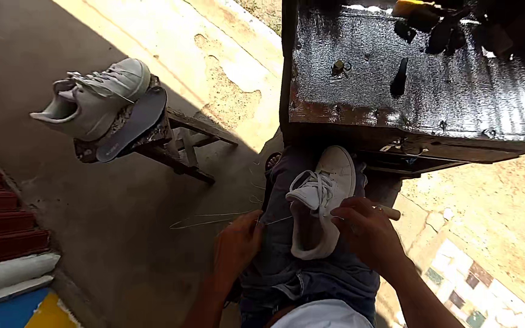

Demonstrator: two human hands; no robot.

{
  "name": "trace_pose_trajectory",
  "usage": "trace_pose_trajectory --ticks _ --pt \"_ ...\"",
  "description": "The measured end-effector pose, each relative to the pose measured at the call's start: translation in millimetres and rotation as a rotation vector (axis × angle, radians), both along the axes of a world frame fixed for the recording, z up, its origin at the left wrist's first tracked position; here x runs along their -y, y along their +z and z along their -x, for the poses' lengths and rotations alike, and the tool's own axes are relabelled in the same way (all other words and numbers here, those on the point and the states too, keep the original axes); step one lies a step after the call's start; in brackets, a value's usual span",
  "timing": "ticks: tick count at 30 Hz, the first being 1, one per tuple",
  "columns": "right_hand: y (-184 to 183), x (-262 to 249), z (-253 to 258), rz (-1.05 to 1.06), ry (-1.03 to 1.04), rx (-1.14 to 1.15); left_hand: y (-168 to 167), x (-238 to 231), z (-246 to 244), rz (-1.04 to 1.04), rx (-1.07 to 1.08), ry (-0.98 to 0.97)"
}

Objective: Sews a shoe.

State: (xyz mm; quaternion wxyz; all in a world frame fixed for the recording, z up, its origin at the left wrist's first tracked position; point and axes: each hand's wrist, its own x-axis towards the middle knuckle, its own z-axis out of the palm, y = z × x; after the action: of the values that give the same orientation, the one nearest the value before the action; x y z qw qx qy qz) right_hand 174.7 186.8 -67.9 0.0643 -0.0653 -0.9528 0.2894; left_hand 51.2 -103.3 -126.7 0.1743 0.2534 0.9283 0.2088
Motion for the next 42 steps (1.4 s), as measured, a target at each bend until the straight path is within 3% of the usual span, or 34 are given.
trace_pose_trajectory --ticks 2,5,10,16,19,22,23,24,25,26,28,31,33,38,42 --pt "1.8 10.3 5.5 -0.059 0.022 -0.021 9.5 -56.3 -21.4 -0.215 -0.12 -0.109" --pt "-0.1 4.2 5.6 -0.138 0.025 0.08 10.1 -90.4 -28.2 -0.199 -0.122 -0.168" --pt "-16.6 -4.2 6.6 -0.122 0.036 0.078 -13.5 -100.7 -24.4 -0.121 -0.162 -0.169" --pt "-17.3 -27.2 -1.3 -0.133 -0.124 0.134 -18.8 -86.1 -26.5 -0.264 -0.209 -0.187" --pt "-10.5 -41.1 -15.3 -0.095 -0.188 0.121 6.4 -53.0 -15.8 -0.538 0.158 -0.287" --pt "-15.6 -52.7 -20.6 -0.177 -0.19 0.187 9.7 -30.5 3.6 -1.085 1.038 -0.361" --pt "-20.5 -50.1 -19.9 -0.189 -0.162 0.232 4.7 -33.5 3.8 -1.219 1.338 -0.277" --pt "-26.0 -46.2 -17.3 -0.2 -0.14 0.26 2.1 -41.1 2.4 -1.233 1.508 -0.146" --pt "-32.4 -43.1 -14.2 -0.213 -0.128 0.263 3.3 -53.1 1.1 -1.11 1.522 -0.002" --pt "-39.4 -41.1 -13.3 -0.225 -0.13 0.245 5.0 -69.8 -2.6 -0.905 1.385 0.077" --pt "-50.7 -42.4 -12.1 -0.239 -0.123 0.145 6.9 -103.1 -12.7 -0.533 0.955 -0.02" --pt "-61.7 -54.6 -8.3 -0.27 -0.061 -0.027 8.0 -131.0 -19.2 -0.336 0.583 -0.247" --pt "-59.9 -62.0 -3.8 -0.261 -0.01 -0.064 2.3 -137.8 -19.5 -0.368 0.45 -0.29" --pt "-46.2 -67.9 4.5 -0.189 0.082 0.036 -4.2 -141.1 -13.2 -0.591 0.733 -0.192" --pt "-53.0 -65.9 2.8 -0.173 0.058 0.059 -12.2 -137.4 -16.9 -0.734 0.75 -0.122"
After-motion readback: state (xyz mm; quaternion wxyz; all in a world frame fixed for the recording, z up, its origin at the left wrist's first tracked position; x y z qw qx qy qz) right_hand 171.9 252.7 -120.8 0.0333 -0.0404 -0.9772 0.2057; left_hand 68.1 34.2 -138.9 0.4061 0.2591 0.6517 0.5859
